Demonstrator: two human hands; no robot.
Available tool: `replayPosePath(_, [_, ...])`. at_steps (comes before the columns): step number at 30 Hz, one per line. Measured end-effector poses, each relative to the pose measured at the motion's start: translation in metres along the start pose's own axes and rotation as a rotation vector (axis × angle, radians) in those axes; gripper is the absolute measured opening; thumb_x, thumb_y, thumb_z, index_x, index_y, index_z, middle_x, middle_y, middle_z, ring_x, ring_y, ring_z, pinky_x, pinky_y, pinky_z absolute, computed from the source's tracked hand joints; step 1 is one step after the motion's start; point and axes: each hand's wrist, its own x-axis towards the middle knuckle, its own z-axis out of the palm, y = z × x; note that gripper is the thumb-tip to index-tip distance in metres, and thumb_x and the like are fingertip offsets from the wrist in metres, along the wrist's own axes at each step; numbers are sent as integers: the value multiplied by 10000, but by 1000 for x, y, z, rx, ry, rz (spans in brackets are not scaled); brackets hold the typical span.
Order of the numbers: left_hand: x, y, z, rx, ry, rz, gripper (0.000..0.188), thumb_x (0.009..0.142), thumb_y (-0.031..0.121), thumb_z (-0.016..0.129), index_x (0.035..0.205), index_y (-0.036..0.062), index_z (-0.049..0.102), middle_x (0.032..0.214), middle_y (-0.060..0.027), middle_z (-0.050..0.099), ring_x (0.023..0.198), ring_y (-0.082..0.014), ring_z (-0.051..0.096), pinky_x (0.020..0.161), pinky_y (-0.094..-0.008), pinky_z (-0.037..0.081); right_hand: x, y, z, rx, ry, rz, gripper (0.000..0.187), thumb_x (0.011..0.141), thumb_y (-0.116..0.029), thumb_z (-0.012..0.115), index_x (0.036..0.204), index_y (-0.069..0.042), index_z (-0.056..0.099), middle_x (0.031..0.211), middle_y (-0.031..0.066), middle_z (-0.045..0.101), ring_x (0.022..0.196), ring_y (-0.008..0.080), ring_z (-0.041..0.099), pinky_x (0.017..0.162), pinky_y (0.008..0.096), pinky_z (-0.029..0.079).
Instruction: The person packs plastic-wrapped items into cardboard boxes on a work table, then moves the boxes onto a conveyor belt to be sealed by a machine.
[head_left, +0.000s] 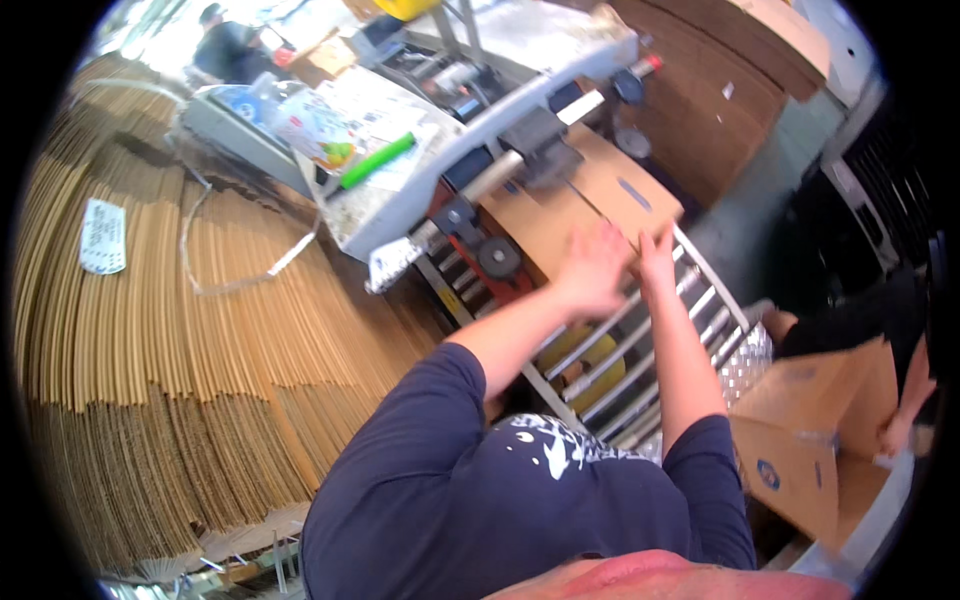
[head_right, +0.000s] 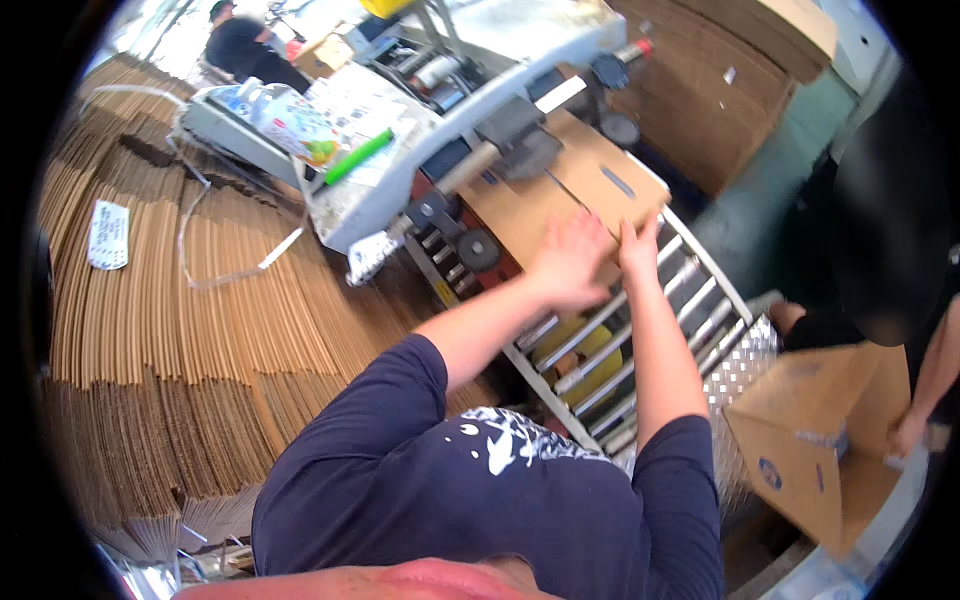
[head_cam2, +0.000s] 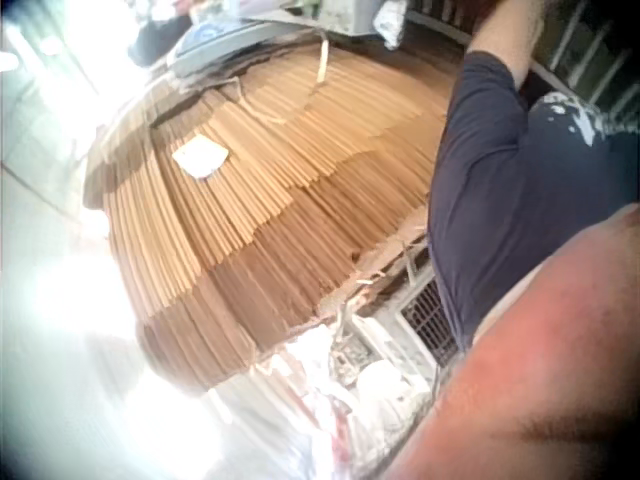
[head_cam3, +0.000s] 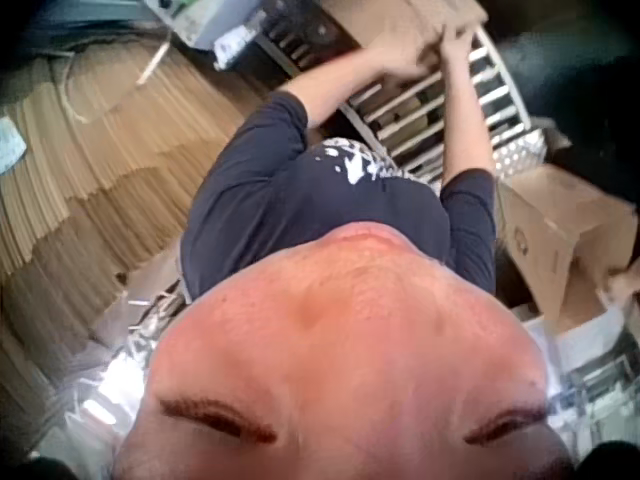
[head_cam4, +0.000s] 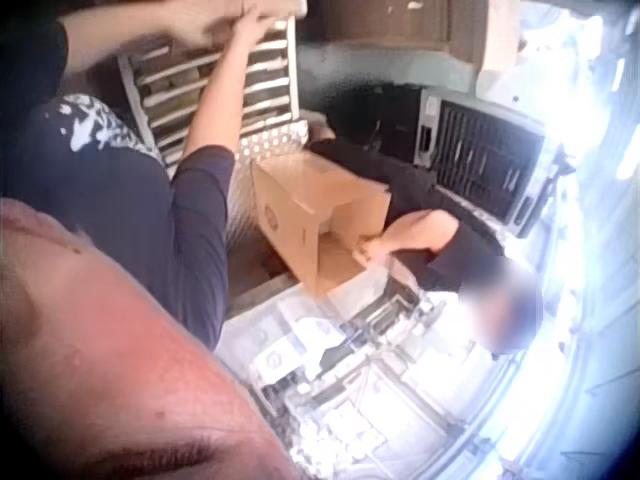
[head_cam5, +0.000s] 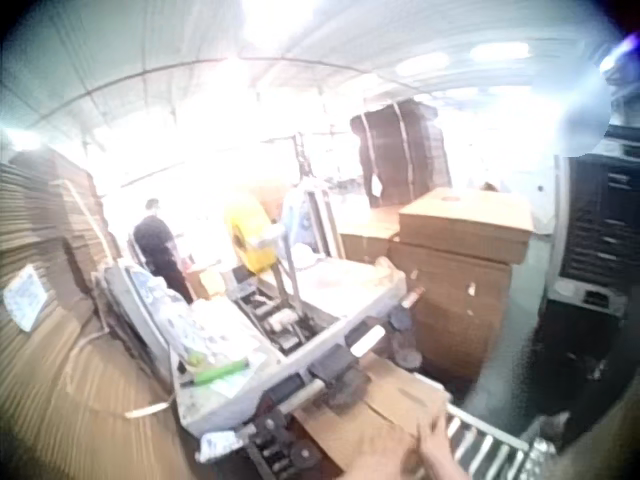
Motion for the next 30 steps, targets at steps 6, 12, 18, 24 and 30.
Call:
replayPosePath(6, [10, -54, 9, 98, 151, -98, 786, 799, 323, 603, 1421, 79, 188, 1481, -189, 131, 1378, -326, 120, 1091, -524, 144, -113, 114, -59, -246, -460, 342, 248, 906, -328, 482, 907, -107, 594, 741, 49, 614, 659, 166, 578, 544, 325, 454])
replayPosePath(12, [-60, -16, 86, 327, 306, -180, 540, 861, 131, 359, 1380, 14, 265, 1457, -208, 201, 1348, -368, 197, 1072, -568, 132, -344, 160, -190, -1004, -1208, 506, 344, 867, -293, 510, 1135, -89, 578, 1184, 133, 572, 1089, 245, 543, 903, 349, 425])
replayPosePath(18, [-296, 74, 200, -368, -909, 263, 426, 795, 328, 616, 1132, 69, 578, 1063, -130, 627, 1057, -284, 553, 923, -383, 406, -445, 144, -365, -1112, -807, 624, 352, 778, -266, 577, 1061, -64, 631, 1047, 185, 616, 984, 300, 594, 838, 380, 468])
replayPosePath(24, [-379, 23, 71, -386, -87, -210, 375, 797, 223, 578, 1135, 62, 577, 1117, -188, 590, 1036, -288, 564, 863, -392, 459, -358, 185, -446, -1029, -237, 78, 277, 778, -222, 590, 962, -25, 651, 844, 190, 651, 792, 337, 629, 724, 411, 502])
replayPosePath(30, [-489, 98, -222, -39, 837, -275, 309, 818, 235, 618, 1106, 124, 594, 1003, -116, 617, 909, -278, 604, 773, -374, 489, -502, -321, -286, 5, -499, -1226, 611, 767, -200, 671, 1294, -15, 423, 1226, 128, 518, 1092, 214, 514, 934, 324, 403])
